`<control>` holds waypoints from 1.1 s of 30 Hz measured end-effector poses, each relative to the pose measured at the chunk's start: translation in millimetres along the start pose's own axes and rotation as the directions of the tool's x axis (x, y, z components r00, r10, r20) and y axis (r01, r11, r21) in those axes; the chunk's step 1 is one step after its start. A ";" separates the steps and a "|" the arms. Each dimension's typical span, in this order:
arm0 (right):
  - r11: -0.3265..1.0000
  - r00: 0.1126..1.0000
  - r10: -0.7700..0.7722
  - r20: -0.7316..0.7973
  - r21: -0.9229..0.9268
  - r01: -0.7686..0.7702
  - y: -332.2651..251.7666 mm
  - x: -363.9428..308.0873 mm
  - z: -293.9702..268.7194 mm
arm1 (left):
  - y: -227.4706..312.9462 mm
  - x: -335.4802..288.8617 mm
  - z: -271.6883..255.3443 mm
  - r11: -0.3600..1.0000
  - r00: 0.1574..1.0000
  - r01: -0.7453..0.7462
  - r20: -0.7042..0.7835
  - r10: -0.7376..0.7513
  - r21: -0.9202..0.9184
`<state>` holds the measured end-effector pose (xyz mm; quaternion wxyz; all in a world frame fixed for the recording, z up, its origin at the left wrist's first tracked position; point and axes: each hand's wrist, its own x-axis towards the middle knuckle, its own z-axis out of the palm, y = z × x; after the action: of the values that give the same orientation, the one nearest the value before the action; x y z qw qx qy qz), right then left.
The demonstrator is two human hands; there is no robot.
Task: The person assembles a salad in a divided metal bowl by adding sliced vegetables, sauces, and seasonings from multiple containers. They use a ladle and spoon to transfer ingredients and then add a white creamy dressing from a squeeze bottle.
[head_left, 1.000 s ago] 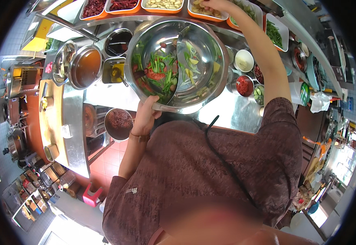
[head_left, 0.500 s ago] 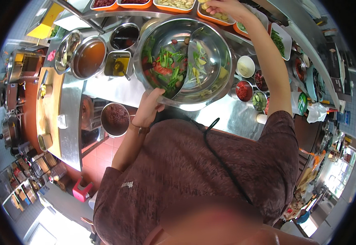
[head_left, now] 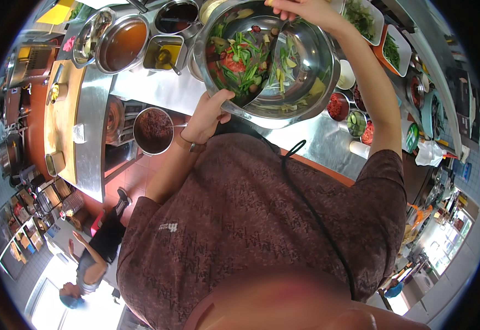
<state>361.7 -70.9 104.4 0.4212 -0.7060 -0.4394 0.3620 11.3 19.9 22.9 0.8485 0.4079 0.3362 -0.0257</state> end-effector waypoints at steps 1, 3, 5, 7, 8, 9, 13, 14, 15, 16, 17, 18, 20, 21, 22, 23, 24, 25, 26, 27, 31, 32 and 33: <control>0.999 0.998 -0.007 -0.056 -0.041 0.005 -9.1 -4.2 -5.7 | 0.7 -0.5 1.4 1.000 1.000 -0.002 -0.005 0.002 0.000; 0.990 0.979 -0.067 -0.190 -0.131 0.042 -8.9 -7.0 -15.1 | 0.3 -0.4 1.2 1.000 1.000 -0.006 -0.008 0.006 0.003; 0.928 0.917 -0.248 -0.311 -0.350 0.132 9.6 2.5 -35.8 | -1.0 -0.1 -3.0 1.000 1.000 -0.017 -0.013 0.017 0.007; 0.835 0.875 -0.314 -0.368 -0.545 0.071 30.7 12.3 -54.7 | -5.9 2.9 -9.0 1.000 0.999 -0.028 -0.027 0.028 -0.010; 0.773 0.862 -0.339 -0.376 -0.634 0.027 42.1 17.1 -63.9 | -8.5 4.9 -12.8 0.999 0.999 -0.037 -0.032 0.037 -0.018; 0.705 0.853 -0.362 -0.377 -0.709 -0.014 51.8 20.5 -73.1 | -12.8 4.3 -16.8 0.999 0.999 -0.020 -0.039 0.019 -0.026; 0.450 0.812 -0.520 -0.265 -0.893 -0.004 56.4 37.6 -75.0 | -12.1 6.4 -24.0 0.999 0.998 -0.029 -0.055 0.027 -0.040; 0.425 0.811 -0.545 -0.211 -0.904 0.051 51.7 47.1 -71.6 | -8.0 4.1 -22.9 0.999 0.998 -0.032 -0.058 0.030 -0.043; 0.412 0.823 -0.548 -0.151 -0.905 0.108 46.3 56.9 -67.7 | -8.0 4.4 -26.1 0.998 0.998 -0.032 -0.054 0.030 -0.047; 0.391 0.839 -0.537 -0.087 -0.907 0.156 41.1 68.4 -66.6 | -10.3 6.3 -29.7 0.998 0.999 -0.030 -0.047 0.027 -0.050; 0.375 0.861 -0.509 -0.024 -0.906 0.197 36.1 81.1 -64.0 | -12.1 8.6 -32.4 0.998 0.999 -0.026 -0.042 0.024 -0.053; 0.352 0.882 -0.469 0.042 -0.907 0.230 33.3 95.1 -62.3 | -10.6 8.8 -31.6 0.998 0.998 -0.032 -0.048 0.029 -0.059; 0.328 0.924 -0.353 0.146 -0.906 0.268 33.4 116.8 -62.1 | -7.6 6.7 -30.3 0.997 0.998 -0.038 -0.058 0.033 -0.073; 0.335 0.929 -0.301 0.217 -0.887 0.316 23.8 128.7 -54.0 | -6.9 4.3 -34.1 0.996 0.998 -0.037 -0.057 0.032 -0.080; 0.395 0.929 -0.300 0.215 -0.859 0.326 15.4 133.0 -50.5 | -6.8 2.1 -36.4 0.995 0.997 -0.044 -0.074 0.038 -0.085; 0.453 0.931 -0.297 0.214 -0.826 0.335 7.6 134.7 -48.5 | -6.5 0.0 -38.1 0.995 0.995 -0.051 -0.092 0.043 -0.089; 0.474 0.937 -0.261 0.233 -0.815 0.335 22.6 141.7 -63.7 | -7.7 0.6 -35.2 0.995 0.996 -0.044 -0.086 0.036 -0.093; 0.496 0.942 -0.222 0.253 -0.802 0.333 38.8 149.2 -79.2 | -9.9 3.5 -34.5 0.995 0.997 -0.038 -0.067 0.032 -0.096; 0.474 0.930 -0.253 0.266 -0.804 0.359 44.8 153.4 -79.7 | -13.2 4.3 -38.2 0.994 0.997 -0.041 -0.071 0.033 -0.102; 0.449 0.917 -0.285 0.279 -0.806 0.385 44.0 156.8 -77.5 | -14.2 4.7 -41.0 0.993 0.997 -0.045 -0.073 0.037 -0.108; 0.525 0.907 -0.352 0.232 -0.753 0.397 38.7 156.5 -63.7 | -16.9 3.7 -48.1 0.990 0.996 -0.049 -0.084 0.038 -0.129; 0.529 0.931 -0.299 0.211 -0.775 0.346 33.9 157.7 -60.8 | -16.7 3.7 -49.4 0.990 0.995 -0.050 -0.096 0.037 -0.130; 0.530 0.953 -0.242 0.182 -0.798 0.287 31.4 157.1 -61.8 | -15.7 3.1 -49.7 0.991 0.994 -0.046 -0.103 0.033 -0.127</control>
<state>481.3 49.3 77.3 0.0874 -0.7358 -0.6681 0.0678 -18.5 45.4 -11.4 0.8553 0.3597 0.3714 0.0334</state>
